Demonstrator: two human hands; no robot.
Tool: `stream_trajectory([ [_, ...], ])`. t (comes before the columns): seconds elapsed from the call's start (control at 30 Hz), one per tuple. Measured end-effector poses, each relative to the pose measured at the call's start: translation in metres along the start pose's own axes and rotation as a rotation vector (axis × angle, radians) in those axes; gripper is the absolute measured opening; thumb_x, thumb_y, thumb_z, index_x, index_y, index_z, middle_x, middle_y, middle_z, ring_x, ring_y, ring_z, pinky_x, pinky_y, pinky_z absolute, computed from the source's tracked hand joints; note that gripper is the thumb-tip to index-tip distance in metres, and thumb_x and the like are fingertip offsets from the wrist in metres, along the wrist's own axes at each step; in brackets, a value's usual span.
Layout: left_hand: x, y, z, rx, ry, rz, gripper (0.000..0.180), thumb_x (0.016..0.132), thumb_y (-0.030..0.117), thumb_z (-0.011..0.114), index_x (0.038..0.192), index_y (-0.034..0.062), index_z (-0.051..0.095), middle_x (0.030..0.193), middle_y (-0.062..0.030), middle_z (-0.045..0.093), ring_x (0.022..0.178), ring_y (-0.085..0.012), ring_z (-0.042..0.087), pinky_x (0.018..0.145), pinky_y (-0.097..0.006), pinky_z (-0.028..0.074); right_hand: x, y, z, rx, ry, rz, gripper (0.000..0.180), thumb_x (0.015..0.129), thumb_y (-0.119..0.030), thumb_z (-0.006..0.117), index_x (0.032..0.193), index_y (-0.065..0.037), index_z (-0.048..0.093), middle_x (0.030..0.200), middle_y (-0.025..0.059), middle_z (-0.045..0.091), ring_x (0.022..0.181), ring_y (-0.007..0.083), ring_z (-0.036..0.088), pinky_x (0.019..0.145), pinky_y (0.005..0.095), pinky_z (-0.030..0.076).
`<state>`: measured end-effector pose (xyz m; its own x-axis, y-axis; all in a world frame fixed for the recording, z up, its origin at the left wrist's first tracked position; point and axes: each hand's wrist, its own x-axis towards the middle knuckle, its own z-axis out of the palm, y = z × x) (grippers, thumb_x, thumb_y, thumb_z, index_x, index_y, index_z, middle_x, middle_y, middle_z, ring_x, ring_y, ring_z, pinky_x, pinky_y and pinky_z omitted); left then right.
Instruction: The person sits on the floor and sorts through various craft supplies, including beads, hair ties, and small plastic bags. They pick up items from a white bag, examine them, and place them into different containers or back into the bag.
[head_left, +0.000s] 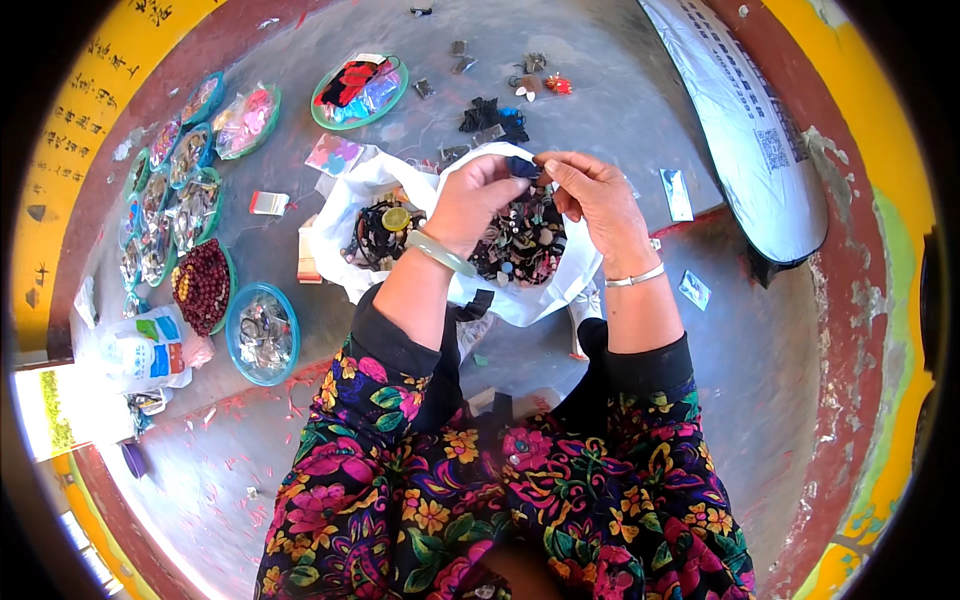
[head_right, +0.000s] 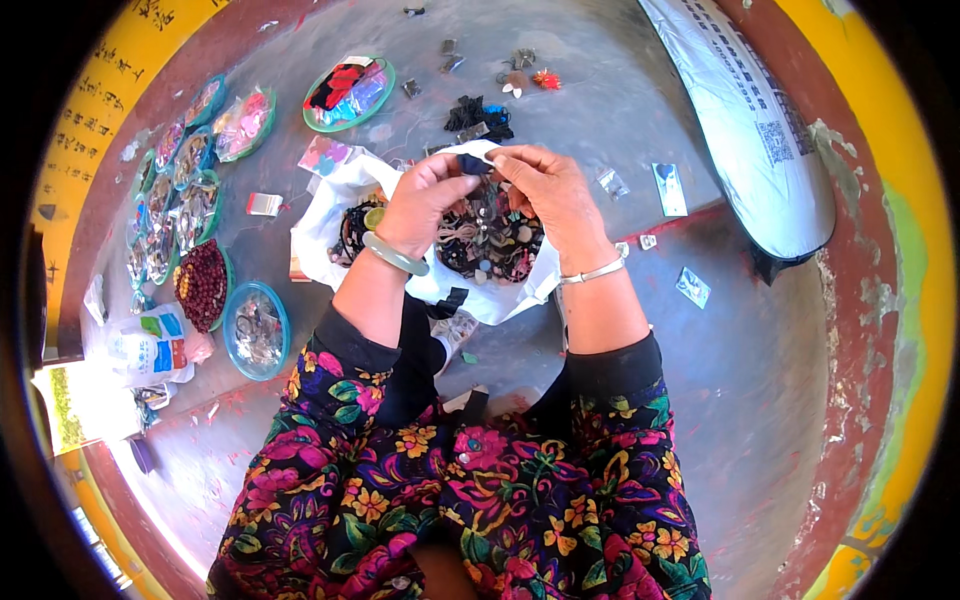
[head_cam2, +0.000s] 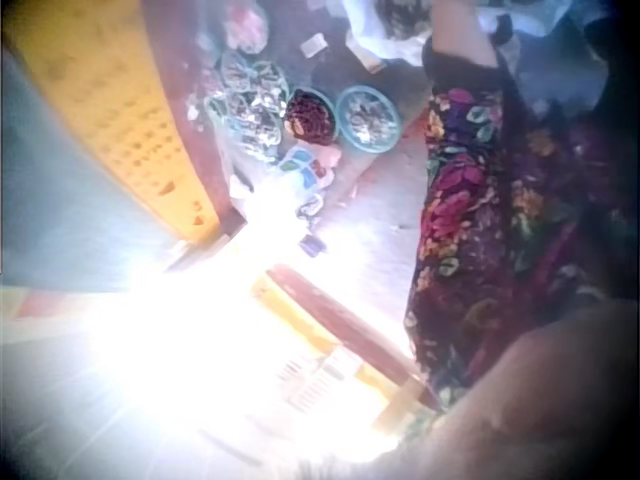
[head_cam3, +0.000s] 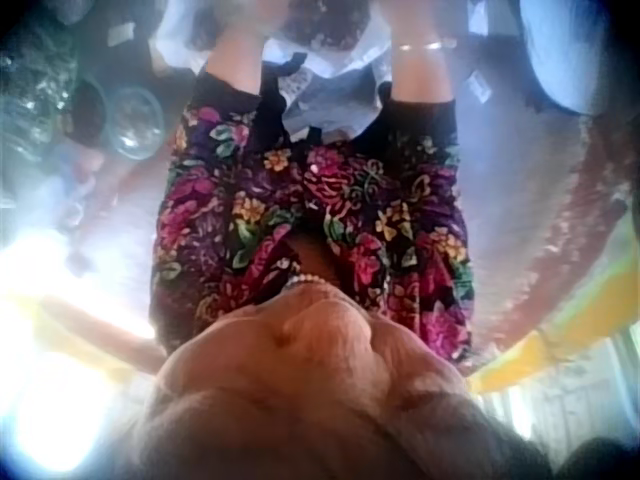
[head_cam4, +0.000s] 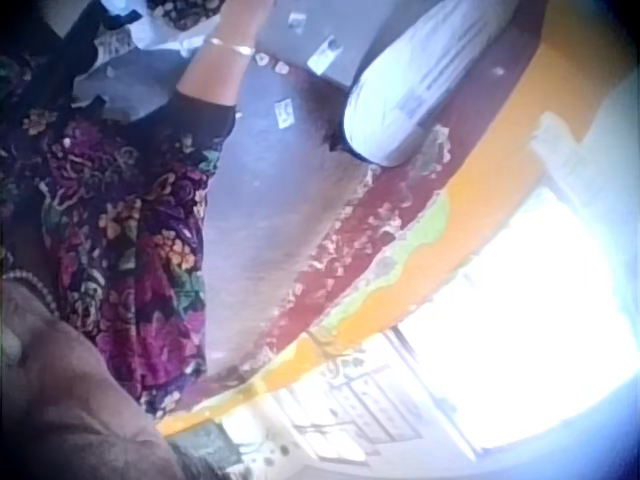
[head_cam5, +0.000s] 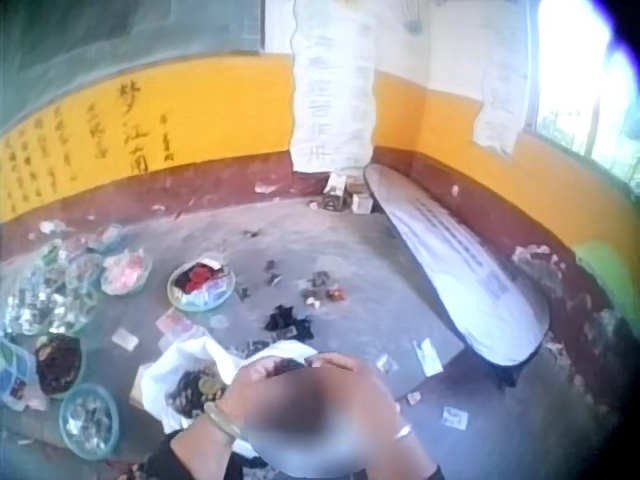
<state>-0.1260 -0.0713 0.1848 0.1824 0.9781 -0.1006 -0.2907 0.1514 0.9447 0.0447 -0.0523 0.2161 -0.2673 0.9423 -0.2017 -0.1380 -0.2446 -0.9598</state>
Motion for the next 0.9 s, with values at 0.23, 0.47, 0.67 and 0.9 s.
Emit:
stream_trajectory([
  [0.23, -0.002, 0.014, -0.013, -0.4, -0.094, -0.059, 0.02, 0.077, 0.009, 0.055, 0.095, -0.0003, 0.056, 0.088, -0.0097, 0.06, 0.076, -0.0158, 0.058, 0.065, -0.024, 0.046, 0.005, 0.01, -0.006, -0.537, -0.058, -0.178, 0.032, 0.073, -0.006, 0.057, 0.102, 0.003, 0.06, 0.09, 0.0118, 0.065, 0.075, 0.0171, 0.061, 0.072, 0.0275, 0.047],
  [0.47, -0.001, 0.011, -0.02, -0.47, -0.103, -0.066, 0.024, 0.072, 0.012, 0.057, 0.092, -0.0002, 0.056, 0.085, -0.0106, 0.059, 0.076, -0.0183, 0.054, 0.066, -0.028, 0.042, 0.014, 0.027, -0.003, -0.726, -0.188, -0.202, 0.019, 0.071, -0.011, 0.061, 0.086, -0.001, 0.066, 0.073, 0.0095, 0.065, 0.069, 0.0169, 0.06, 0.063, 0.0294, 0.045],
  [0.67, 0.0, 0.013, -0.028, -0.444, 0.03, -0.076, 0.023, 0.073, 0.01, 0.056, 0.093, -0.0014, 0.056, 0.087, -0.0141, 0.061, 0.082, -0.0222, 0.059, 0.067, -0.028, 0.048, 0.017, 0.017, -0.01, -0.43, -0.029, -0.072, 0.019, 0.075, -0.015, 0.065, 0.085, 0.0, 0.067, 0.067, 0.0024, 0.061, 0.063, 0.0078, 0.051, 0.059, 0.0231, 0.042],
  [0.9, 0.002, 0.016, -0.021, -0.435, -0.016, -0.133, 0.02, 0.077, 0.006, 0.055, 0.095, -0.0021, 0.056, 0.094, -0.0177, 0.062, 0.089, -0.0258, 0.062, 0.071, -0.03, 0.052, 0.011, 0.004, -0.01, -0.017, -0.037, -0.022, 0.013, 0.079, -0.011, 0.062, 0.085, -0.001, 0.065, 0.071, 0.0005, 0.06, 0.062, 0.0078, 0.051, 0.059, 0.0219, 0.039],
])
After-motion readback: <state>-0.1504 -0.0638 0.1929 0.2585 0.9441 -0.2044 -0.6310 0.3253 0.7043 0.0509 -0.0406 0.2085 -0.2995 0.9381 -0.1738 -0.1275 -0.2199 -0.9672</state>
